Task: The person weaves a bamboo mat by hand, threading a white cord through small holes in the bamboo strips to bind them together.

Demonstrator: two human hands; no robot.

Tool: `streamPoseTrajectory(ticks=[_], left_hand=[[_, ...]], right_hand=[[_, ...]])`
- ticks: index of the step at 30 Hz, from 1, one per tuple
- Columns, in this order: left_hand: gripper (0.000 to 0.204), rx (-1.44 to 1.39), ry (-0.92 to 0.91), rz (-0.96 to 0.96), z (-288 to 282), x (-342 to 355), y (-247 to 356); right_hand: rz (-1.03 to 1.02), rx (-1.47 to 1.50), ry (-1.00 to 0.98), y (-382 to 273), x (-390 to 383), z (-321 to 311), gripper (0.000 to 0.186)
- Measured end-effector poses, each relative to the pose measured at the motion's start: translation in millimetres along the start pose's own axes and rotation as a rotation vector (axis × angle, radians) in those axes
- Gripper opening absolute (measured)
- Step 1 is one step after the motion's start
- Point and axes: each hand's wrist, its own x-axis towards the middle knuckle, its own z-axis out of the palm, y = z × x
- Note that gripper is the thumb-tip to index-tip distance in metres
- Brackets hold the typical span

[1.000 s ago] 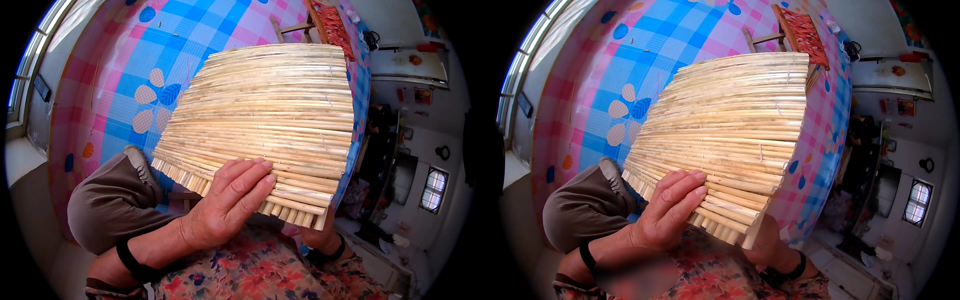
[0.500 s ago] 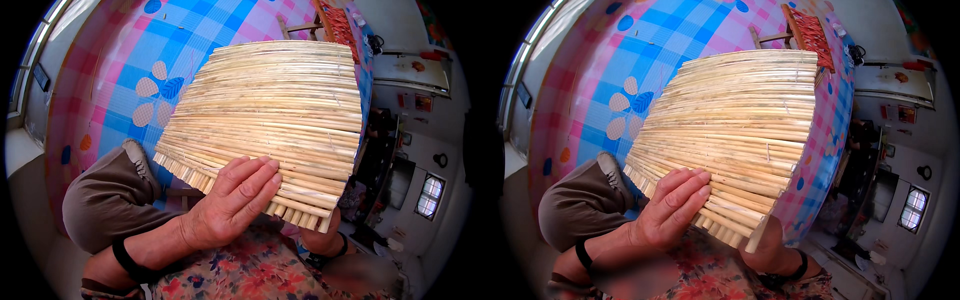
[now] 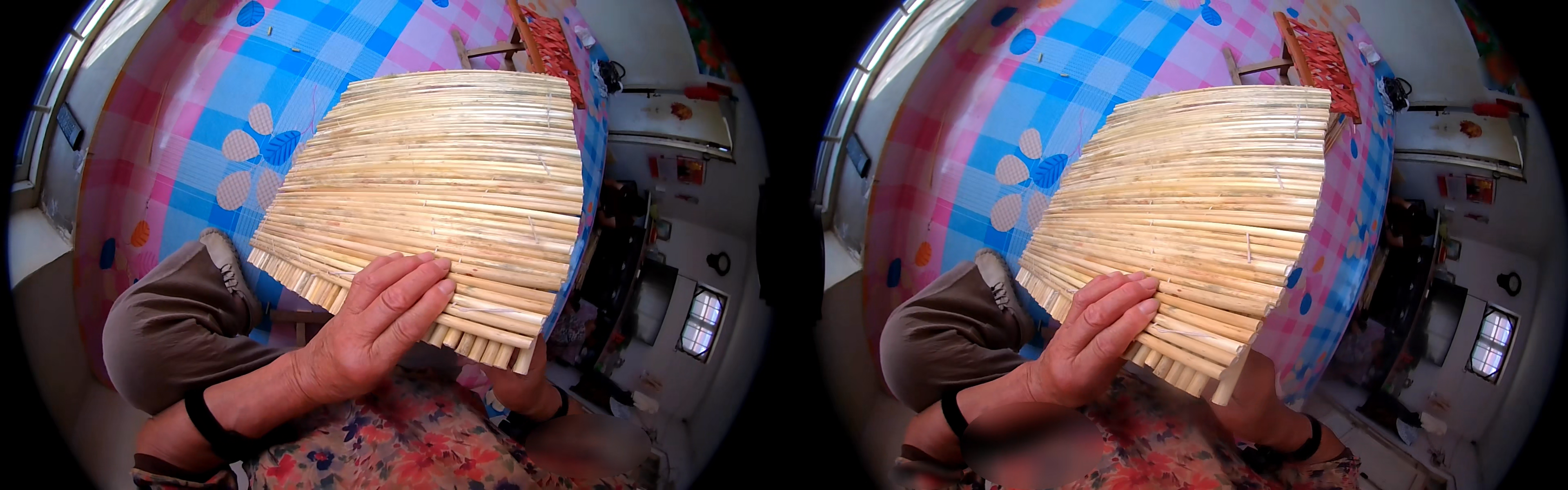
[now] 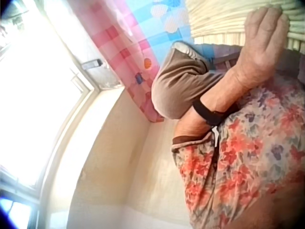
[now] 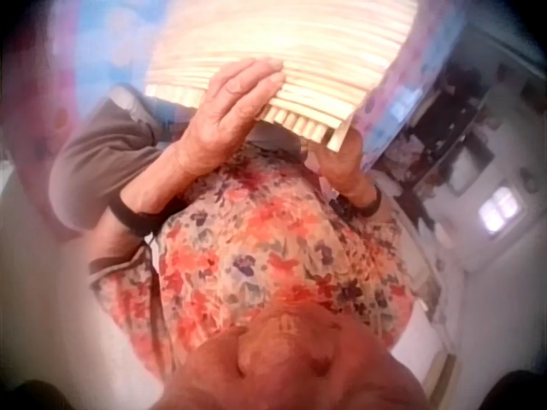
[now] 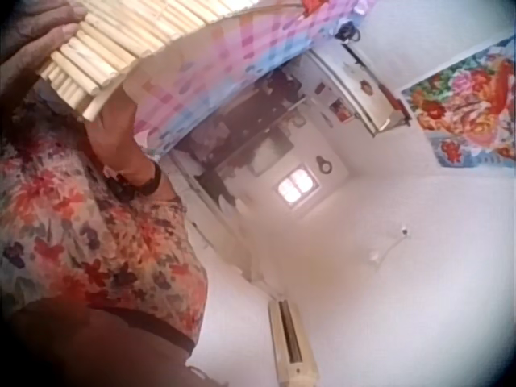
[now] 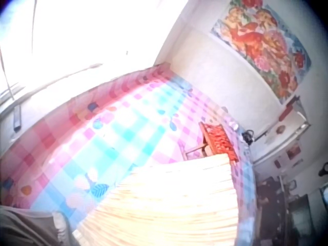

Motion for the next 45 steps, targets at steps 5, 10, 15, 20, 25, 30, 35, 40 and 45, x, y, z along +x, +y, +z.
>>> streamPoseTrajectory(ticks=[5, 10, 15, 20, 25, 30, 35, 40, 45], left_hand=[[0.039, -0.007, 0.000, 0.001, -1, 3, 1], [0.039, -0.029, 0.004, -0.009, 0, 3, 1], [0.040, -0.011, -0.008, 0.004, -4, 4, 0], [0.040, -0.014, -0.020, 0.019, -5, 7, -1], [0.039, 0.004, -0.049, 0.024, -6, 6, 0], [0.040, 0.009, -0.048, 0.015, -7, 5, -1], [0.040, 0.006, -0.042, 0.007, -7, 4, -1], [0.039, -0.011, -0.040, 0.002, -7, 7, 0], [0.038, -0.003, -0.037, 0.006, -7, 7, 0]], right_hand=[[0.210, 0.116, -0.004, 9, -18, -3, 0.023], [0.518, 0.454, 0.001, -6, -14, 2, 0.014], [0.501, 0.408, 0.069, -5, -15, 5, 0.016], [0.330, 0.370, 0.123, 7, -19, 9, 0.029], [0.252, 0.101, 0.134, 21, -29, 11, 0.043], [0.033, -0.023, 0.153, 22, -26, 16, 0.055], [-0.145, -0.341, 0.043, 24, -22, 3, 0.057], [-0.245, -0.754, -0.051, 24, -21, -2, 0.053], [0.072, -0.223, -0.048, 27, -27, 0, 0.058]])
